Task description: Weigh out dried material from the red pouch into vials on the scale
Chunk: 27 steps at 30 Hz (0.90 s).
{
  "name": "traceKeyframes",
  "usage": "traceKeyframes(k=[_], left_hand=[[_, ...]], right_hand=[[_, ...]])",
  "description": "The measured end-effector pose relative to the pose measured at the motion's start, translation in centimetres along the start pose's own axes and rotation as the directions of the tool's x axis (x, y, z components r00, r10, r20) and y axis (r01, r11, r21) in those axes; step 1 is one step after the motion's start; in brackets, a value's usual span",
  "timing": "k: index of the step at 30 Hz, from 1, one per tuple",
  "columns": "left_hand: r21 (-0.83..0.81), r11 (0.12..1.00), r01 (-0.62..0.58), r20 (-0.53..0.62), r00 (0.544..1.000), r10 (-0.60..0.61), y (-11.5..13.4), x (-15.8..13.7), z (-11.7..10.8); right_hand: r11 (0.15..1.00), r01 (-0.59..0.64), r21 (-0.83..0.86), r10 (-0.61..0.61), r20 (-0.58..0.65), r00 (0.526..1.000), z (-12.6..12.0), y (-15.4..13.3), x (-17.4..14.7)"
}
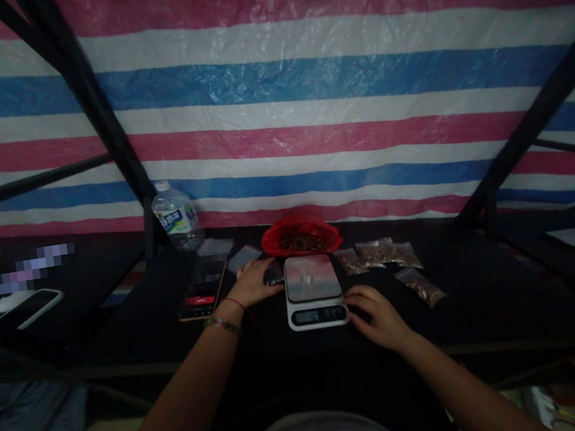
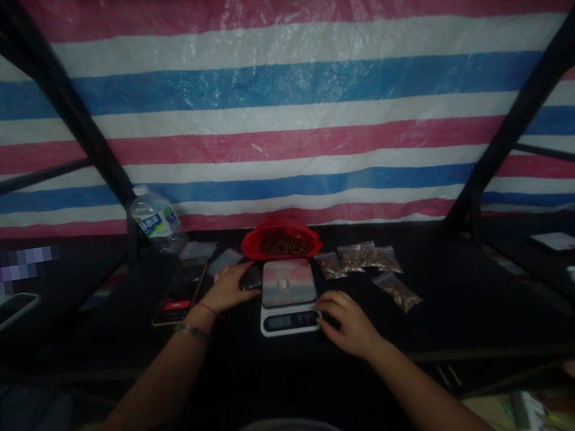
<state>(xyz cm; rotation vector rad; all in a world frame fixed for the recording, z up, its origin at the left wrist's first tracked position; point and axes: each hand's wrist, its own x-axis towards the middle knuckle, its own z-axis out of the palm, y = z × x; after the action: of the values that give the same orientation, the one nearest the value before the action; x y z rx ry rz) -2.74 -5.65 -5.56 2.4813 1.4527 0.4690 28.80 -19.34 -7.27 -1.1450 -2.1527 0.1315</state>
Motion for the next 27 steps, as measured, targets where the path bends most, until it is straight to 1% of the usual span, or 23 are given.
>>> traceKeyframes(k=[2, 4, 5, 7, 8, 10, 11, 13, 15, 17, 18, 19, 20, 23, 24, 25, 26, 27], left_hand=[[-0.006, 1.000, 0.000, -0.003, 1.000, 0.000, 0.1, -0.1, -0.2], [-0.030, 0.999, -0.024, -0.042, 0.999, 0.023, 0.6, -0.2, -0.6], [-0.049, 0.997, -0.052, -0.077, 0.996, 0.048, 0.9, -0.2, -0.9], [-0.087, 0.988, -0.130, -0.151, 0.982, 0.116, 1.7, 0.2, -1.5], [-0.100, 0.980, -0.172, -0.180, 0.972, 0.152, 2.1, 0.7, -1.9], [-0.114, 0.968, -0.221, -0.197, 0.961, 0.197, 2.8, 2.1, -2.3], [-0.116, 0.970, -0.215, -0.200, 0.961, 0.189, 3.1, 3.1, -2.4], [-0.101, 0.984, -0.148, -0.179, 0.975, 0.128, 3.3, 5.3, -2.3], [-0.059, 0.992, -0.115, -0.083, 0.990, 0.110, 3.3, 7.6, -1.6], [0.006, 0.997, -0.073, -0.012, 0.997, 0.073, 3.2, 9.4, -0.8], [0.020, 0.998, -0.057, 0.002, 0.998, 0.057, 3.1, 10.1, -0.3], [0.029, 0.999, -0.045, 0.010, 0.999, 0.044, 3.0, 10.6, 0.0], [0.031, 0.999, -0.035, 0.012, 0.999, 0.035, 2.9, 10.8, 0.3], [0.013, 1.000, -0.024, -0.019, 1.000, 0.025, 3.0, 10.6, 0.2], [-0.012, 0.999, -0.038, -0.034, 0.999, 0.037, 3.1, 10.2, -0.1], [-0.071, 0.994, -0.083, -0.073, 0.994, 0.078, 3.3, 9.7, -0.6], [-0.162, 0.971, -0.173, -0.068, 0.984, 0.164, 3.6, 9.1, -1.1], [-0.270, 0.930, -0.249, -0.013, 0.967, 0.255, 3.9, 8.5, -1.6]], right_hand=[[1.000, -0.017, -0.002, 0.017, -0.047, 0.999, -0.4, 0.3, 1.1], [1.000, -0.025, 0.002, 0.025, -0.074, 0.997, -0.8, 0.9, 3.0], [0.999, -0.032, 0.004, 0.032, -0.079, 0.996, -0.8, 1.3, 4.4], [1.000, -0.025, 0.019, 0.025, -0.048, 0.998, -0.6, 2.4, 7.7], [1.000, -0.003, 0.029, 0.003, -0.015, 1.000, -0.2, 3.0, 9.6], [0.999, 0.027, 0.037, -0.030, 0.088, 0.996, 0.8, 4.2, 13.6], [1.000, 0.017, 0.026, -0.020, 0.138, 0.990, 1.4, 4.7, 15.5], [1.000, -0.016, -0.026, 0.022, 0.248, 0.969, 2.7, 5.5, 18.9], [0.996, -0.070, -0.059, 0.087, 0.372, 0.924, 4.0, 5.9, 21.4], [0.993, -0.072, -0.094, 0.110, 0.500, 0.859, 5.0, 5.9, 22.9], [0.990, -0.069, -0.119, 0.124, 0.550, 0.826, 5.4, 5.9, 23.3], [0.987, -0.065, -0.147, 0.139, 0.580, 0.802, 5.7, 5.9, 23.6], [0.983, -0.065, -0.172, 0.156, 0.594, 0.790, 5.9, 5.9, 23.7], [0.974, -0.079, -0.214, 0.193, 0.592, 0.782, 6.1, 6.1, 23.8], [0.970, -0.083, -0.228, 0.206, 0.592, 0.779, 6.1, 6.2, 23.9], [0.968, -0.083, -0.236, 0.212, 0.595, 0.775, 6.0, 6.3, 24.0], [0.968, -0.083, -0.236, 0.213, 0.602, 0.769, 5.9, 6.3, 24.1], [0.970, -0.086, -0.228, 0.210, 0.606, 0.767, 5.8, 6.3, 24.2]])
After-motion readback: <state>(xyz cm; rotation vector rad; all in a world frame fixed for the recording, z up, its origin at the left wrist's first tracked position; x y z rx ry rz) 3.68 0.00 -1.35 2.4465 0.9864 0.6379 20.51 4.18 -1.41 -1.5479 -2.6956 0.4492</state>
